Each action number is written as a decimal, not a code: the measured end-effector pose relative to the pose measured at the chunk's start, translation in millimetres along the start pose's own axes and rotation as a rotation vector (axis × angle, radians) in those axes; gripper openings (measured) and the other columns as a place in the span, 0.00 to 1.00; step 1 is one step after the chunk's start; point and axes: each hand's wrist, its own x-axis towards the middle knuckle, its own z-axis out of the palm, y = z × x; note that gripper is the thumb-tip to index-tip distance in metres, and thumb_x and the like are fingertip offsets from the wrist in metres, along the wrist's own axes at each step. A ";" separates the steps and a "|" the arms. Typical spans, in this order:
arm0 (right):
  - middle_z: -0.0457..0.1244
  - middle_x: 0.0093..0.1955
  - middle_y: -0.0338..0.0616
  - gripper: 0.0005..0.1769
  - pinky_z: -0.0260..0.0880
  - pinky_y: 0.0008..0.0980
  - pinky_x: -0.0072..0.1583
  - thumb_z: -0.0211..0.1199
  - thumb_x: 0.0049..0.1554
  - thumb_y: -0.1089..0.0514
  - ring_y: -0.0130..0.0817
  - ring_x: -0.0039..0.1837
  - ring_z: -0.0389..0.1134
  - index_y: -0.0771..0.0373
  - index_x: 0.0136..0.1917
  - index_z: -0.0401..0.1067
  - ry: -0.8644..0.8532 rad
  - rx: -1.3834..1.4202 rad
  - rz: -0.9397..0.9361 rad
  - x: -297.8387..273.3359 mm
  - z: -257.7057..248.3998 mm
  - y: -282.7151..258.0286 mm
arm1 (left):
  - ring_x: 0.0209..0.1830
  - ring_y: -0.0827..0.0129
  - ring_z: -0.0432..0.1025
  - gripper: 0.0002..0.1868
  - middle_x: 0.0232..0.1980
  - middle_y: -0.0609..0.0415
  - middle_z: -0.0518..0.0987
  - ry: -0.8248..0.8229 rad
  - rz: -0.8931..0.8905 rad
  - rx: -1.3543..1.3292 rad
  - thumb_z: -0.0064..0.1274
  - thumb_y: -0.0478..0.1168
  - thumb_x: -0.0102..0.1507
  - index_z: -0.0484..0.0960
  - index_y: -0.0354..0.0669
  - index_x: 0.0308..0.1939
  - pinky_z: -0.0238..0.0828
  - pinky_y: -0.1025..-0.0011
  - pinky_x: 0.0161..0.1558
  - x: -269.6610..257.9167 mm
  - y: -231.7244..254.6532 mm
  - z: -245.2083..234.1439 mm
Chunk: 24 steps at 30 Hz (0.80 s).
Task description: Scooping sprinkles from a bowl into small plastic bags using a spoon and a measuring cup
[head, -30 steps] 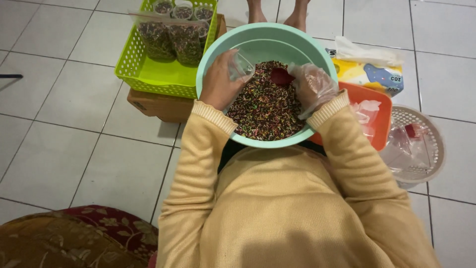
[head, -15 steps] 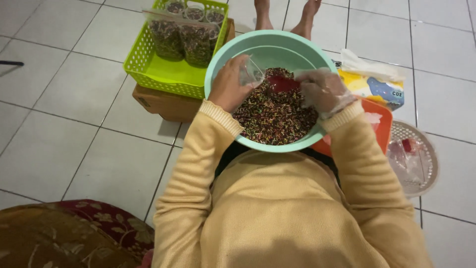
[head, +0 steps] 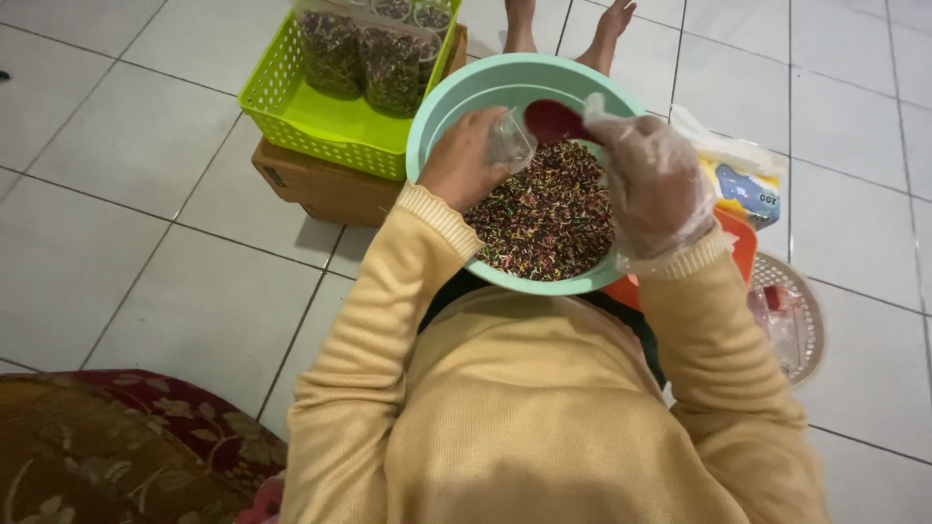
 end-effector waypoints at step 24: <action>0.67 0.37 0.48 0.12 0.59 0.22 0.26 0.54 0.64 0.73 0.27 0.27 0.59 0.70 0.53 0.79 -0.418 0.523 0.502 -35.0 -4.6 43.0 | 0.56 0.53 0.75 0.39 0.61 0.44 0.77 -0.011 -0.099 0.097 0.70 0.40 0.54 0.70 0.40 0.68 0.73 0.56 0.61 1.5 14.4 -3.7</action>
